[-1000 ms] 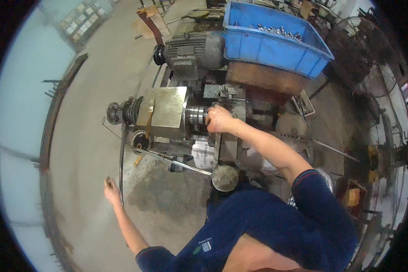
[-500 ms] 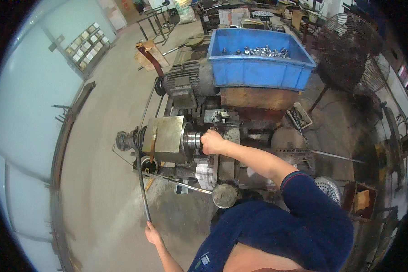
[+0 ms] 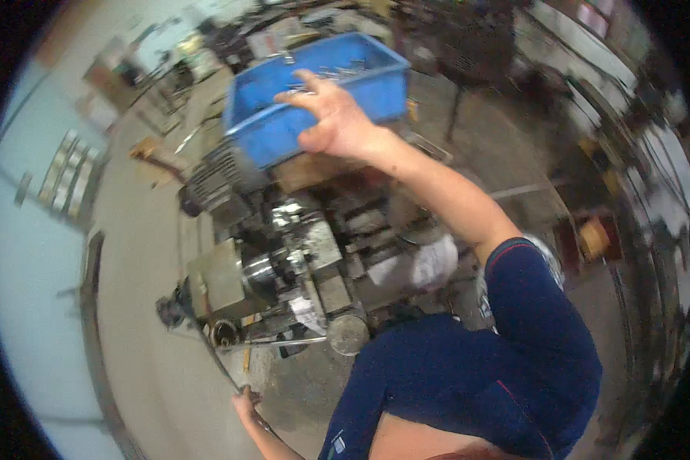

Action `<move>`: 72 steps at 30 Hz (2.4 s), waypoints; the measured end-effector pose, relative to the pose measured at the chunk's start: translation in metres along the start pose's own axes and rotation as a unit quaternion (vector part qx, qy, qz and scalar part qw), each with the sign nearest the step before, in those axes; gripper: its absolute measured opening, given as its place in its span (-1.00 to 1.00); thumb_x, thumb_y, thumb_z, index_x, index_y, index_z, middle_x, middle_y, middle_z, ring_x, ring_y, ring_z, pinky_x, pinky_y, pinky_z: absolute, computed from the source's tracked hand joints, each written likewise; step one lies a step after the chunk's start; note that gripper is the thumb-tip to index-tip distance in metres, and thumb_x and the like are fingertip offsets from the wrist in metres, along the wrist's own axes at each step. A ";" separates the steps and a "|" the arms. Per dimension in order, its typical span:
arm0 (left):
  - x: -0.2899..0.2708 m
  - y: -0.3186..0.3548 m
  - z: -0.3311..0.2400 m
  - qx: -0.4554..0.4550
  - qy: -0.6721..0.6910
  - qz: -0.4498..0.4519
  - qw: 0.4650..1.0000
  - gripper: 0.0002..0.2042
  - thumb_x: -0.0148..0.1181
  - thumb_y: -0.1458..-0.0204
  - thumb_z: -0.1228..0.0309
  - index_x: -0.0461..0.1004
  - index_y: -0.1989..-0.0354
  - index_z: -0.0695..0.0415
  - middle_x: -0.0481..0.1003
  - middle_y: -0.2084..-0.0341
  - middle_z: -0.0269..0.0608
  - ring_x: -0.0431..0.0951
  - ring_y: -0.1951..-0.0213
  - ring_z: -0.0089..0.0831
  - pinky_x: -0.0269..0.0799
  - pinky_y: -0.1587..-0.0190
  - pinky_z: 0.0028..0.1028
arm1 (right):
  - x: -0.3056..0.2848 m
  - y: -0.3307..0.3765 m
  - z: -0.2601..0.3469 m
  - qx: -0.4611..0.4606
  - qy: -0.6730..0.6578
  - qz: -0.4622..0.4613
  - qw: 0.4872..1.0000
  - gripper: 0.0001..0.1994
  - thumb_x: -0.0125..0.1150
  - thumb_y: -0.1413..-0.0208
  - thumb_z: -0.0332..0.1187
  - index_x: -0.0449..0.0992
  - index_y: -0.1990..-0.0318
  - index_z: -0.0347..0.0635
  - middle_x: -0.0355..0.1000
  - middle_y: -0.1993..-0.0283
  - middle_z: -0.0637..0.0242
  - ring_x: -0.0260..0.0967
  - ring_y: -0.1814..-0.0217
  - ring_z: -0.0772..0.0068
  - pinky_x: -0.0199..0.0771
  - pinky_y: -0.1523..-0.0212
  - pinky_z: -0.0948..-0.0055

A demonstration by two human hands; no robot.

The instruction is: The person operates a manual metal forming machine in a workshop, repeatedly inserting small metal pieces into the machine, pulling a lever to activate the forming cycle, and collecting the finished parts into a blue bin. The process is continuous and repetitive throughout the clip.

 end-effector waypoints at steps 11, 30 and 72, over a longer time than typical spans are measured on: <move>-0.018 -0.012 0.029 -0.006 0.030 -0.037 0.999 -0.82 0.08 0.07 0.44 0.28 0.49 0.31 0.28 0.83 -0.19 0.21 0.84 -0.50 0.20 0.79 -0.46 | -0.194 0.471 -0.142 0.559 0.163 0.090 0.808 -0.67 0.14 0.38 -0.34 0.52 0.32 -0.21 0.43 0.28 0.09 0.41 0.26 0.17 0.40 0.22 0.36; -0.022 0.000 0.011 -0.004 -0.066 -0.112 0.992 -0.76 0.03 0.18 0.46 0.36 0.46 0.47 0.41 0.70 0.07 0.35 0.77 -0.36 0.31 0.75 -0.42 | -0.080 0.626 -0.141 0.607 0.209 0.509 0.573 -0.64 0.01 0.17 -0.21 0.47 0.19 -0.13 0.40 0.11 0.12 0.36 0.06 0.26 0.28 0.02 0.35; -0.039 0.021 -0.010 0.073 -0.327 -0.286 0.898 -0.78 0.05 0.17 0.29 0.48 0.52 0.22 0.46 0.70 -0.09 0.51 0.62 -0.29 0.38 0.44 -0.34 | 0.159 0.191 0.085 0.029 -0.223 0.353 0.908 -0.66 0.17 0.47 -0.33 0.53 0.39 -0.24 0.27 -0.03 0.03 0.22 0.01 0.02 0.23 -0.01 0.27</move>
Point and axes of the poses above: each hand's wrist, its own y-axis away from the middle knuckle, its own x-axis out of the palm, z = x × y, the point moved 10 cm from there along -y, towards the middle knuckle
